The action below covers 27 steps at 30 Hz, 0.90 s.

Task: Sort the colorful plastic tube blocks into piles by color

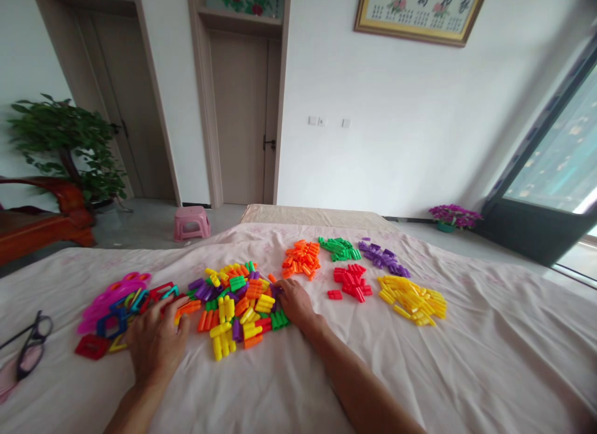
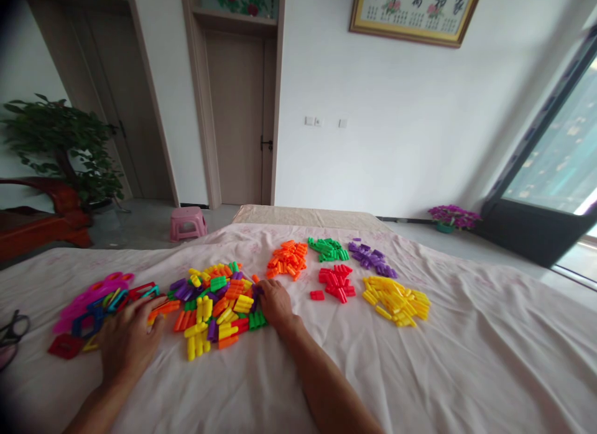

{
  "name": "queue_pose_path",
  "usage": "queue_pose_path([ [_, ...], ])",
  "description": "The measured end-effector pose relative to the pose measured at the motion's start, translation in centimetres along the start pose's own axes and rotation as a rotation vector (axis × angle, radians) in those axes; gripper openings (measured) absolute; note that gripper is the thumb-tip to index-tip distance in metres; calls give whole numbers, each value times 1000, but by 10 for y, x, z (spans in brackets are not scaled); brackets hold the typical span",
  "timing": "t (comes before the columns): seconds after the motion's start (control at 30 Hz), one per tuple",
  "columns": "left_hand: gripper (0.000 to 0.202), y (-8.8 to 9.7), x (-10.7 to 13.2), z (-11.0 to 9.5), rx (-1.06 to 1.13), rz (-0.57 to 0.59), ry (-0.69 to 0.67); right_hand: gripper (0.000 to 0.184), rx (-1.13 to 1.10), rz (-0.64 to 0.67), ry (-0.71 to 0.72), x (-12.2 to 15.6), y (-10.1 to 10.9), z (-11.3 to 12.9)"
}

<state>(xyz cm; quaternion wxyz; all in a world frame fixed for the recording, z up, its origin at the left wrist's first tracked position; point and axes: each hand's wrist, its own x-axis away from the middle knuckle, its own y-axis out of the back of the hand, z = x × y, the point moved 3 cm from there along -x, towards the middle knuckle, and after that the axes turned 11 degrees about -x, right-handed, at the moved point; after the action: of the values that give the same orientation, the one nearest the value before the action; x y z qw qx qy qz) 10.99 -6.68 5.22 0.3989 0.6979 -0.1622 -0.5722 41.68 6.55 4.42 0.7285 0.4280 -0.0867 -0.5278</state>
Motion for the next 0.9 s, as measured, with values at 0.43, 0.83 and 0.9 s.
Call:
queue_pose_path([
  [0.43,43,-16,1,4,73,163,-2,26,-36,20,96,1,-1,0],
  [0.83,43,-34,3,11,39,202,-52,48,-784,-710,-367,-1,79,-93],
  [0.9,41,-40,5,14,32,206,-45,44,-921,-837,-412,5,99,-114],
])
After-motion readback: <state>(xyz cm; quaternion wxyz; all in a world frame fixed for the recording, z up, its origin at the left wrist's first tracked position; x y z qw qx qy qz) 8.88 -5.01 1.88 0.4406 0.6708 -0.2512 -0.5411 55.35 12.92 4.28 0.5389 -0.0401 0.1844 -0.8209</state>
